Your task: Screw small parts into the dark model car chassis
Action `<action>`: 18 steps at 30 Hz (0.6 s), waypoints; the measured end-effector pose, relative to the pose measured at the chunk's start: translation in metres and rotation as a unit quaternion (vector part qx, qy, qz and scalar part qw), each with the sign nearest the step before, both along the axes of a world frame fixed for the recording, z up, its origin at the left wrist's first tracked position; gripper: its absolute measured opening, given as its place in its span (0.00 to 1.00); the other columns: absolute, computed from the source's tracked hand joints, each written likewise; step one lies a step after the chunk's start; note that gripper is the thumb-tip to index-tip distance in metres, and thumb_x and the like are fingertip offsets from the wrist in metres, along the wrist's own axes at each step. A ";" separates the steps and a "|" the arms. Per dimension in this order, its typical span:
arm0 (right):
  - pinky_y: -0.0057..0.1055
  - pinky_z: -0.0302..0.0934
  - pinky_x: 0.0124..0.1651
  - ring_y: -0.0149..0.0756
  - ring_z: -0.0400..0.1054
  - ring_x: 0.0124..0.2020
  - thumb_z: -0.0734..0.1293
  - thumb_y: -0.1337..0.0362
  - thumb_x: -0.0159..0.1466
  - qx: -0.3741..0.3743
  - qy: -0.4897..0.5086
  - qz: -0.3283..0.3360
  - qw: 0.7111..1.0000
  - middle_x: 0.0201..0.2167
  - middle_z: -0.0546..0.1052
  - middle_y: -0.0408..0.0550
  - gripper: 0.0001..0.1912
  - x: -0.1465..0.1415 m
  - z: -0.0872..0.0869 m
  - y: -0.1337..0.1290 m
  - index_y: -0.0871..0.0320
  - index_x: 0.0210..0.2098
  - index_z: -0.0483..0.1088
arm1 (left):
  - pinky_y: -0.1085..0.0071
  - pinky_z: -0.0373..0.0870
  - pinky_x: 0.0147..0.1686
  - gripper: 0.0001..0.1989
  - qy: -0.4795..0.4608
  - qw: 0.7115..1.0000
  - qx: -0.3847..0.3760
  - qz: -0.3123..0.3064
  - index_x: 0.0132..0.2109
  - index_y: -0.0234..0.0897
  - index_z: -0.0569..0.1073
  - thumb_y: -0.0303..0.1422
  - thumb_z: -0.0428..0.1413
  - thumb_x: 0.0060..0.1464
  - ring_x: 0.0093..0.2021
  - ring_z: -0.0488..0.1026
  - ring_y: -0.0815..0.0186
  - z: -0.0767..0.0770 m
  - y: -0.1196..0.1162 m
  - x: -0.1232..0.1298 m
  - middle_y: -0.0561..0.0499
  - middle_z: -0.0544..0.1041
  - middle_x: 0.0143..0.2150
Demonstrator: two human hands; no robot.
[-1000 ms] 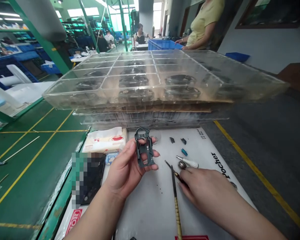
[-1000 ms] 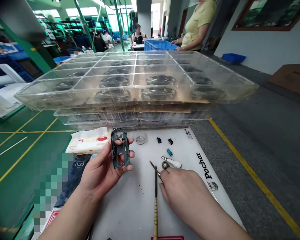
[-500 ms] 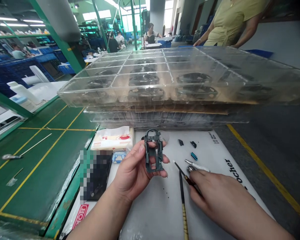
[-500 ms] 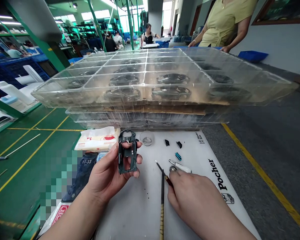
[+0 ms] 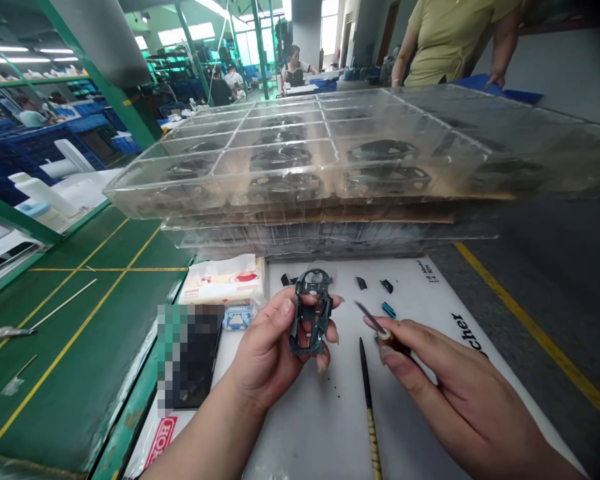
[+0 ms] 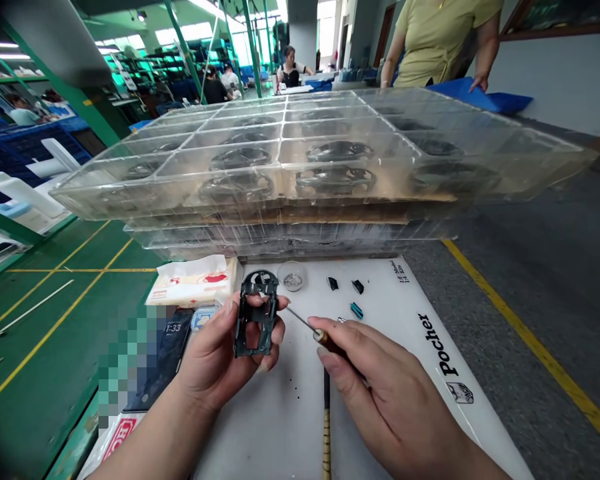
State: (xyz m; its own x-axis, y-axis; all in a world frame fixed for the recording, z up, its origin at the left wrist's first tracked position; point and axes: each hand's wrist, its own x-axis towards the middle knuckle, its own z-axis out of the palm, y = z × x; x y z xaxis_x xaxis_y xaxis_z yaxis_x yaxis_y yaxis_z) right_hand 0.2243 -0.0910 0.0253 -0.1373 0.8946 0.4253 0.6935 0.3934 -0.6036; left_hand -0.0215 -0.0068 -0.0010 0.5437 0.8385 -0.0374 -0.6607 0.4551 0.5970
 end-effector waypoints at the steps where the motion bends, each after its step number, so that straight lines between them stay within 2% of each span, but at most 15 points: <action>1: 0.34 0.85 0.59 0.44 0.89 0.56 0.66 0.61 0.84 0.005 -0.003 0.002 1.000 0.58 0.90 0.48 0.18 0.001 -0.001 0.000 0.45 0.69 0.79 | 0.69 0.86 0.31 0.16 0.006 1.000 0.004 -0.001 0.52 0.38 0.85 0.45 0.73 0.69 0.43 0.88 0.56 -0.001 0.000 0.000 0.37 0.89 0.60; 4: 0.28 0.85 0.50 0.43 0.90 0.53 0.67 0.57 0.85 -0.025 0.028 -0.025 0.999 0.56 0.90 0.48 0.17 0.002 -0.007 0.000 0.45 0.70 0.77 | 0.68 0.86 0.32 0.17 0.021 1.000 0.015 -0.009 0.52 0.37 0.84 0.45 0.74 0.69 0.43 0.88 0.56 -0.002 -0.002 0.001 0.34 0.88 0.62; 6: 0.24 0.83 0.42 0.41 0.90 0.48 0.70 0.53 0.83 -0.052 0.068 -0.059 0.995 0.51 0.91 0.47 0.14 0.003 -0.010 -0.002 0.47 0.65 0.77 | 0.68 0.87 0.32 0.18 0.024 0.999 0.017 -0.016 0.51 0.37 0.84 0.46 0.74 0.68 0.44 0.89 0.55 -0.002 -0.002 0.001 0.33 0.88 0.62; 8: 0.22 0.82 0.39 0.38 0.89 0.43 0.72 0.53 0.82 -0.066 0.092 -0.081 0.990 0.46 0.90 0.45 0.10 0.002 -0.012 -0.002 0.47 0.59 0.78 | 0.68 0.87 0.32 0.17 0.023 0.999 0.016 -0.022 0.51 0.37 0.84 0.45 0.75 0.68 0.44 0.89 0.56 -0.003 -0.002 0.001 0.34 0.88 0.62; 11: 0.23 0.82 0.41 0.37 0.88 0.41 0.73 0.57 0.81 -0.052 0.071 -0.068 0.994 0.46 0.90 0.43 0.05 0.000 -0.010 0.001 0.46 0.54 0.81 | 0.68 0.88 0.32 0.16 0.022 0.999 0.017 -0.020 0.50 0.37 0.85 0.44 0.75 0.67 0.44 0.89 0.56 -0.003 -0.002 0.002 0.36 0.89 0.62; 15: 0.30 0.84 0.52 0.41 0.89 0.49 0.71 0.62 0.81 -0.008 0.041 -0.018 0.999 0.52 0.90 0.44 0.13 -0.002 -0.004 0.005 0.43 0.61 0.84 | 0.68 0.89 0.33 0.16 0.027 0.999 0.023 -0.021 0.49 0.38 0.86 0.44 0.76 0.67 0.44 0.90 0.57 -0.004 -0.002 0.003 0.37 0.89 0.61; 18: 0.29 0.84 0.51 0.38 0.89 0.46 0.71 0.63 0.81 0.000 0.038 -0.012 0.999 0.50 0.90 0.44 0.14 -0.002 -0.003 0.006 0.43 0.63 0.85 | 0.68 0.89 0.34 0.17 0.035 0.999 0.033 -0.022 0.50 0.39 0.87 0.45 0.77 0.65 0.44 0.89 0.57 -0.004 -0.003 0.003 0.38 0.89 0.62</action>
State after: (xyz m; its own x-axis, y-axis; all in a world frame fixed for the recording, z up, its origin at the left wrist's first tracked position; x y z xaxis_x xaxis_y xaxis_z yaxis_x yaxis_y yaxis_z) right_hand 0.2223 -0.0850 0.0218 -0.0826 0.8976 0.4330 0.6549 0.3764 -0.6553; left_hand -0.0183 -0.0096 -0.0053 0.5789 0.8151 -0.0214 -0.5963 0.4411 0.6708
